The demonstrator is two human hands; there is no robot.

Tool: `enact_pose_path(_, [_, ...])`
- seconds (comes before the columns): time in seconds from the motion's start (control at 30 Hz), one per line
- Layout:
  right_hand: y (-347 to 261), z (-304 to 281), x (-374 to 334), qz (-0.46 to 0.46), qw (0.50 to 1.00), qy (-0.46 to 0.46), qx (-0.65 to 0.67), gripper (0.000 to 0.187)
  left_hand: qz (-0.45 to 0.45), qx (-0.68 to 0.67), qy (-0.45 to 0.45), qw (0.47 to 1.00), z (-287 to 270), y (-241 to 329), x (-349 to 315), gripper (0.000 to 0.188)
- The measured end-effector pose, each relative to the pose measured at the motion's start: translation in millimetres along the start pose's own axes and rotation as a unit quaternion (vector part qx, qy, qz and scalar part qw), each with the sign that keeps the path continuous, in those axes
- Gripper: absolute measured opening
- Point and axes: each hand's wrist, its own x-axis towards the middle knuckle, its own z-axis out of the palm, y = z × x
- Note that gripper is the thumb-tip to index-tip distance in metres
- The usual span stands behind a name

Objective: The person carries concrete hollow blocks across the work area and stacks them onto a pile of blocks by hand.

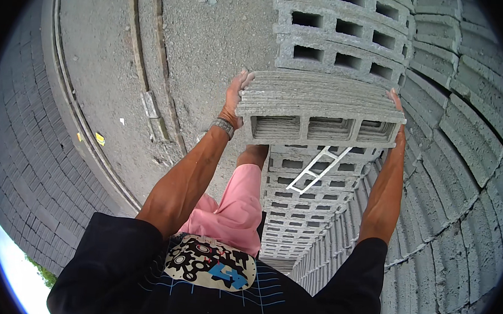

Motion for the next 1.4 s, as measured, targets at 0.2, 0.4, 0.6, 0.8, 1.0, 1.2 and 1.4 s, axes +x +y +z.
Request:
enact_pose_path(0.2, [9.1, 6.7, -32.2, -0.041, 0.997, -0.024, 0.059, 0.033, -0.018, -0.076, -0.073, 0.994, -24.1, 4.5, 8.6, 0.045])
enact_pose_path(0.4, [64.6, 64.6, -119.4, -0.037, 0.996, -0.077, 0.018, 0.034, -0.018, -0.101, -0.019, 0.995, -108.3, 19.2, -102.5, 0.037])
enact_pose_path(0.6, [147.6, 166.0, -191.3, 0.026, 0.955, -0.281, -0.087, 0.037, 0.007, -0.198, 0.062, 0.978, -275.5, -39.3, -261.3, 0.046])
enact_pose_path(0.8, [251.1, 323.7, -349.2, 0.021, 0.853, -0.457, -0.252, 0.038, 0.185, -0.360, 0.209, 0.890, -433.3, -181.0, -440.4, 0.060])
enact_pose_path(1.0, [406.6, 424.7, -506.5, 0.078, 0.772, -0.465, -0.427, 0.038, 0.314, -0.413, 0.311, 0.796, -521.4, -317.3, -598.3, 0.055])
enact_pose_path(1.2, [579.1, 530.1, -657.8, 0.116, 0.637, -0.497, -0.578, 0.037, 0.297, -0.525, 0.407, 0.687, -589.7, -426.7, -740.4, 0.041])
enact_pose_path(1.4, [763.3, 594.1, -785.6, 0.150, 0.520, -0.524, -0.658, 0.036, 0.296, -0.633, 0.463, 0.544, -659.1, -496.8, -844.8, 0.040])
